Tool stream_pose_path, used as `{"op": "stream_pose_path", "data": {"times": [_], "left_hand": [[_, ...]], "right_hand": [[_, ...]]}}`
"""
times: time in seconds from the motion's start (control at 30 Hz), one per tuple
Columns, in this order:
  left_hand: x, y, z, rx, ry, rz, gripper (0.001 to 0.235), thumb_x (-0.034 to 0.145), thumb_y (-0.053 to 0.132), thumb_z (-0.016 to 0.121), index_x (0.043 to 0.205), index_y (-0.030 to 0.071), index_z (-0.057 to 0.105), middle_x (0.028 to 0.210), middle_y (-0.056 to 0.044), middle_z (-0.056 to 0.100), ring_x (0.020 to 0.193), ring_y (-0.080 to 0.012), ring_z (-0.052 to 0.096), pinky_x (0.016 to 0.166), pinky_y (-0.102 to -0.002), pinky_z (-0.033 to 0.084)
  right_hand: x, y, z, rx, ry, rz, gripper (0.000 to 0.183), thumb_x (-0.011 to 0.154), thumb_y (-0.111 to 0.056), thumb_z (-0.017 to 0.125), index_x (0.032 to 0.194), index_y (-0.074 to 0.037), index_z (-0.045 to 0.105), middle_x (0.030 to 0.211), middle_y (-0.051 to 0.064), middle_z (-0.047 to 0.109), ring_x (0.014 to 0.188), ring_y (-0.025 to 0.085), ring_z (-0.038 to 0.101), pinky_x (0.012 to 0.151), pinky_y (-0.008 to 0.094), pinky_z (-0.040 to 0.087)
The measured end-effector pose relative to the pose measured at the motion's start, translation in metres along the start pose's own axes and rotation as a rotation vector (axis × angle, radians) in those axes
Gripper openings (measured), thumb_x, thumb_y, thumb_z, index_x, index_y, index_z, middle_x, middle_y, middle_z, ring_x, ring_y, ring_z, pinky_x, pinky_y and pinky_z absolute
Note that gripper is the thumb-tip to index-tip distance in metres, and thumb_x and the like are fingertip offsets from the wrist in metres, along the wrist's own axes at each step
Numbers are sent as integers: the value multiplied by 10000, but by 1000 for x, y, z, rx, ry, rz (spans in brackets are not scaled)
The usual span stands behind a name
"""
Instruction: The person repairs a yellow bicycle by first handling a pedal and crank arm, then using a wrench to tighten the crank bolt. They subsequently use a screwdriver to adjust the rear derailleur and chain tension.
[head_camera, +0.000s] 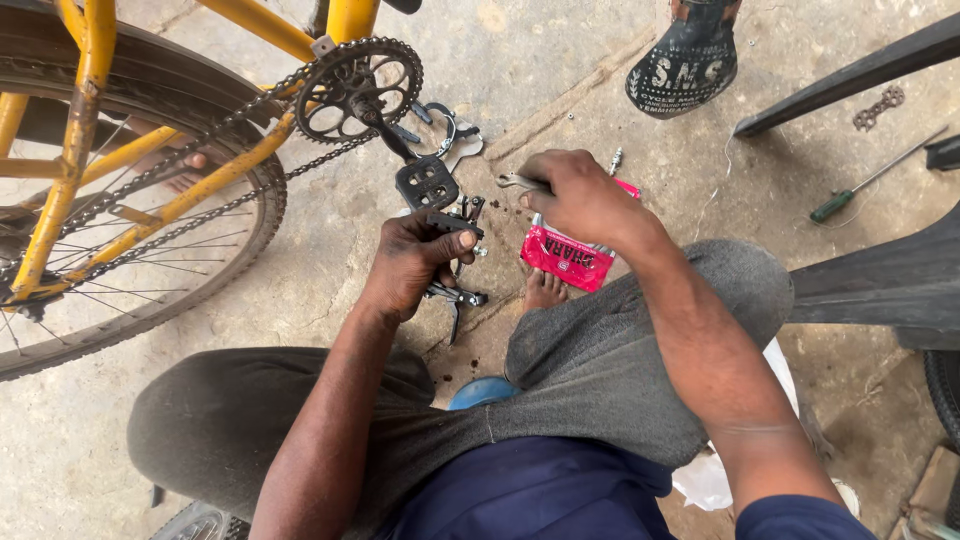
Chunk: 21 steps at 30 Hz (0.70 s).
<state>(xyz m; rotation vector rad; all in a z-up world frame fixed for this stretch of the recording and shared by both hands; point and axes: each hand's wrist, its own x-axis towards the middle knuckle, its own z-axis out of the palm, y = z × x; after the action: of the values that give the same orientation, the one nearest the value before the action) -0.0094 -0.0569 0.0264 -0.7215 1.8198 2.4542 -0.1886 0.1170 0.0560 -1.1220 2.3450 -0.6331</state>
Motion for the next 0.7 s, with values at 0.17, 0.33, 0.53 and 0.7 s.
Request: {"op": "stream_pose_path", "data": {"times": [0.17,0.33,0.53,0.7], "left_hand": [[2,-3,3,24,-20,-24,335,807,268,855,974,4,733,758,-75,737,552,-101,627,440,-240,502],[2,2,2,6,-7,-33,351,794,266,859,978,-4,732,749,-78,735,552,-100,643,437,-238,505],[-3,4,-1,7,-3,-29,360,801,277,852,997,-3,740,744,-74,732,546,-91,637,430,-232,496],[-1,7,-5,-27,-5,-47,351,816,277,842,978,-15,735,729,-81,734,512,-100,623,411,-237,487]], "right_hand": [[-6,-12,32,48,147,-235,316,999,-120,702,1314,-133,691,955,88,648,717,197,616,640,326,591],[-9,-19,28,84,167,-403,372,945,-72,717,1316,-87,686,930,94,626,773,170,652,658,332,555],[-8,-17,42,206,138,-361,390,972,-55,711,1354,-118,668,955,69,664,771,144,661,614,308,543],[-7,-17,47,264,161,-411,413,978,-69,708,1382,-116,635,994,72,664,814,143,676,626,291,563]]}}
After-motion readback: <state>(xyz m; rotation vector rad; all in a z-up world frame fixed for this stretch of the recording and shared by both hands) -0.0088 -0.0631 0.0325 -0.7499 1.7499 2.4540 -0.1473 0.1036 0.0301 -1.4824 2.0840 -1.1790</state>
